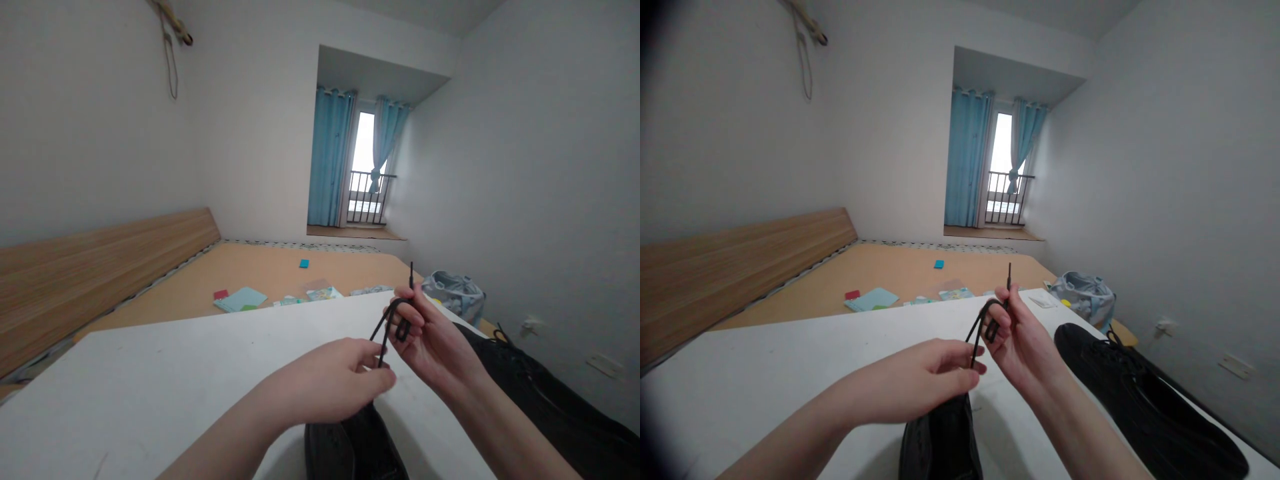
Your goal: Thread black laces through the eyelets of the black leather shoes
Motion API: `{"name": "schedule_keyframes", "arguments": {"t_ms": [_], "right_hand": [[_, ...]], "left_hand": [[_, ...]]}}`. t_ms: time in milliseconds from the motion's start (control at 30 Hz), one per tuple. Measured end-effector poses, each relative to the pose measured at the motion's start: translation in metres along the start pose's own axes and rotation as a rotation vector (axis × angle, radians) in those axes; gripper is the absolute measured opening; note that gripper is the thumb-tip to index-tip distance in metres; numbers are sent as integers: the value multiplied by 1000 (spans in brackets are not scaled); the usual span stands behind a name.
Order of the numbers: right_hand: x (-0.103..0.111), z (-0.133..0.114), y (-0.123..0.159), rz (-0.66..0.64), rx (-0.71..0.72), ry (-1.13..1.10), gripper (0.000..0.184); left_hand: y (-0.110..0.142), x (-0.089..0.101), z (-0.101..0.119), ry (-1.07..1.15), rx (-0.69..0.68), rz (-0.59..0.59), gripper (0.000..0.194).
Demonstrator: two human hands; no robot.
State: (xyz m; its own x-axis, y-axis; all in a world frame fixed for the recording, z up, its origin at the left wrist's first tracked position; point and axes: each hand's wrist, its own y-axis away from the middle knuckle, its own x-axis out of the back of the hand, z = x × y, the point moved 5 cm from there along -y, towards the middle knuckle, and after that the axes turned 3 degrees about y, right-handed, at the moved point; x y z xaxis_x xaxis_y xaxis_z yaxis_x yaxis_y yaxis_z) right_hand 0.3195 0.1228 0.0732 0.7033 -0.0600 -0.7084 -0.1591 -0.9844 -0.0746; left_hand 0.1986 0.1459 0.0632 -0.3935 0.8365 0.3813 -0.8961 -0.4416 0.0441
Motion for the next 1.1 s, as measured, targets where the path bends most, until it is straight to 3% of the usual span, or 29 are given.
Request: {"name": "schedule_keyframes", "arguments": {"t_ms": [100, 200, 267, 400, 500, 567, 633, 733, 933, 1100], "right_hand": [[2, -3, -1, 55, 104, 220, 31], [28, -23, -9, 194, 362, 573, 36], [54, -37, -14, 302, 461, 694, 39], [97, -45, -14, 345, 340, 727, 42], [103, -27, 4, 335, 238, 809, 40], [97, -3, 20, 275, 154, 912, 39], [86, 28, 34, 121, 13, 1102, 41], [79, 59, 51, -7, -155, 1284, 44], [82, 55, 63, -27, -197, 1445, 46], [77, 50, 68, -73, -130, 1566, 36]], "left_hand": [[1, -4, 6, 192, -14, -50, 21], [-1, 17, 10, 457, -69, 90, 23], [-1, 37, 10, 595, -103, 180, 25], [8, 81, 2, 859, -129, 338, 22], [19, 112, -2, 888, -190, 496, 12], [24, 120, -4, 835, -196, 537, 14], [24, 117, -5, 756, -151, 485, 22], [17, 93, -6, 580, -51, 273, 27], [4, 32, -13, -134, 92, -107, 22], [-2, 0, -21, -448, 124, -125, 28]]}}
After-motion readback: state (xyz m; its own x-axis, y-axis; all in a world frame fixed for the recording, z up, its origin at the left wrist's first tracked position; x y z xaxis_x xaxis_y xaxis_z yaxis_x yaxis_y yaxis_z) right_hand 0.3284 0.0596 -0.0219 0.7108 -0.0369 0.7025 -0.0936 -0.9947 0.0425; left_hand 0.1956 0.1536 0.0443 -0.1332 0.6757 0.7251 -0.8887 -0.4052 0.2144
